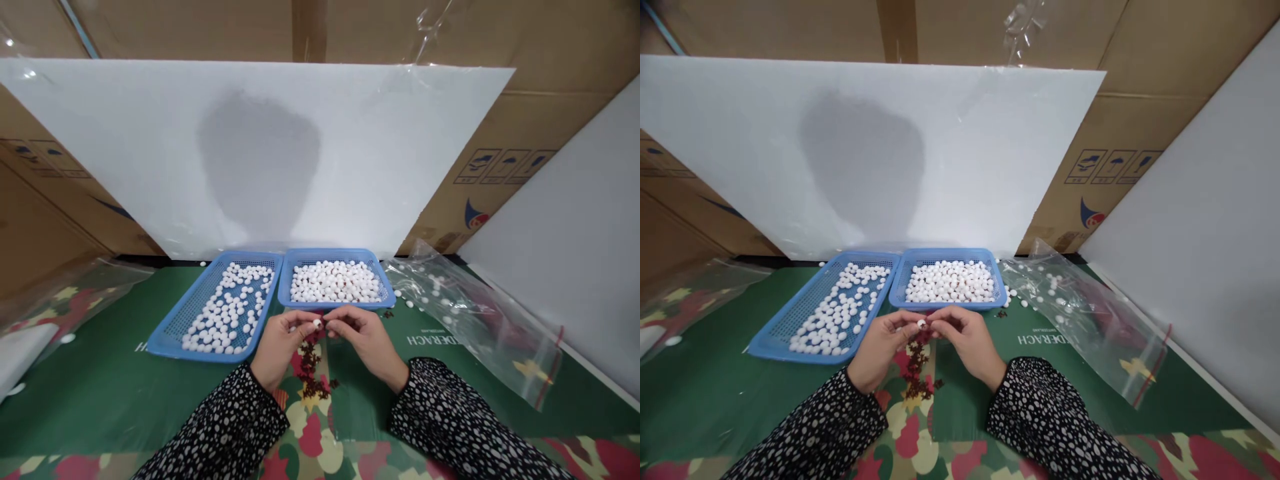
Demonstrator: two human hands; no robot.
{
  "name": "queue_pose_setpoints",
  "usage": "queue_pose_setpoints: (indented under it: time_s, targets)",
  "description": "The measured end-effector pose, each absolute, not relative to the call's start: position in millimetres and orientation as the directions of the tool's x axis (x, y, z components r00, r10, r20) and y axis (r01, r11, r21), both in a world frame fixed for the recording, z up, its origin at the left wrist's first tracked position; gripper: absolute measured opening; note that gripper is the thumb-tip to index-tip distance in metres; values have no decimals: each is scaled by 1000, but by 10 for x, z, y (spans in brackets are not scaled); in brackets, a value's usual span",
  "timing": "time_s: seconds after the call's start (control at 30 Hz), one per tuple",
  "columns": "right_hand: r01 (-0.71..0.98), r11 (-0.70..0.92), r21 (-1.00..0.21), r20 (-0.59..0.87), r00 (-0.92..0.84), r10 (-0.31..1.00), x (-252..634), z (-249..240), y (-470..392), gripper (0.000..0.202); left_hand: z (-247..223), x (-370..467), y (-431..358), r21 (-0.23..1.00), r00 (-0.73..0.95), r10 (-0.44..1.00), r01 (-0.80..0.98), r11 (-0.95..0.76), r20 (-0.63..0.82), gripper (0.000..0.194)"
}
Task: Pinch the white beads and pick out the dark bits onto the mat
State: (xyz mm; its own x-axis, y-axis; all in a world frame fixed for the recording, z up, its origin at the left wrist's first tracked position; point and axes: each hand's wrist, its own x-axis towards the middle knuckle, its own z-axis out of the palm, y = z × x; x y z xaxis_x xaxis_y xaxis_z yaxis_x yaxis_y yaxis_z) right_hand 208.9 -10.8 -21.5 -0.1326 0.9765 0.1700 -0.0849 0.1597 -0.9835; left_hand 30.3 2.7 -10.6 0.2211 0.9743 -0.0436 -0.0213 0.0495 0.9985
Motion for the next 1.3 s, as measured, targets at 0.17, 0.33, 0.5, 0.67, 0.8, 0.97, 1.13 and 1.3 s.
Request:
queue_pose_setpoints:
  time_s: [0.17, 0.33, 0.5, 0.67, 0.8, 0.97, 1.13, 1.3]
  targets:
    - [-19, 115, -993, 117, -105, 988, 2104, -254, -75, 20, -142, 296, 33, 1000, 211, 977, -4, 27, -25, 21]
    - [-99, 101, -990, 114, -132, 985, 2077, -295, -56, 21, -157, 291, 36, 997, 230, 973, 62, -36, 20, 22]
    - [-6, 177, -984, 172, -261, 950, 2069, -215, -10, 23, -50, 307, 11, 994, 231, 972, -94, 62, -39, 34]
    - [162, 277, -947, 281, 4, 960, 2162, -138, 225, 24, -29, 307, -12, 995, 244, 969, -102, 2, 24, 10]
    - [390, 365, -846, 421, 66, 905, 2287, -150, 365, 22, -86, 310, -12, 997, 311, 949, -65, -30, 48, 10]
    - [482, 423, -767, 501, 38, 865, 2362, -124, 278, 14, -126, 327, -1, 990, 282, 956, -86, 110, -82, 24]
    - [153, 357, -922, 356, -36, 934, 2263, -73, 50, 14, -101, 332, -3, 954, 250, 962, -248, 170, -106, 28]
    - [-90, 176, -980, 190, -172, 967, 2119, -79, -62, 14, -115, 324, 12, 910, 252, 961, -361, 204, -115, 33]
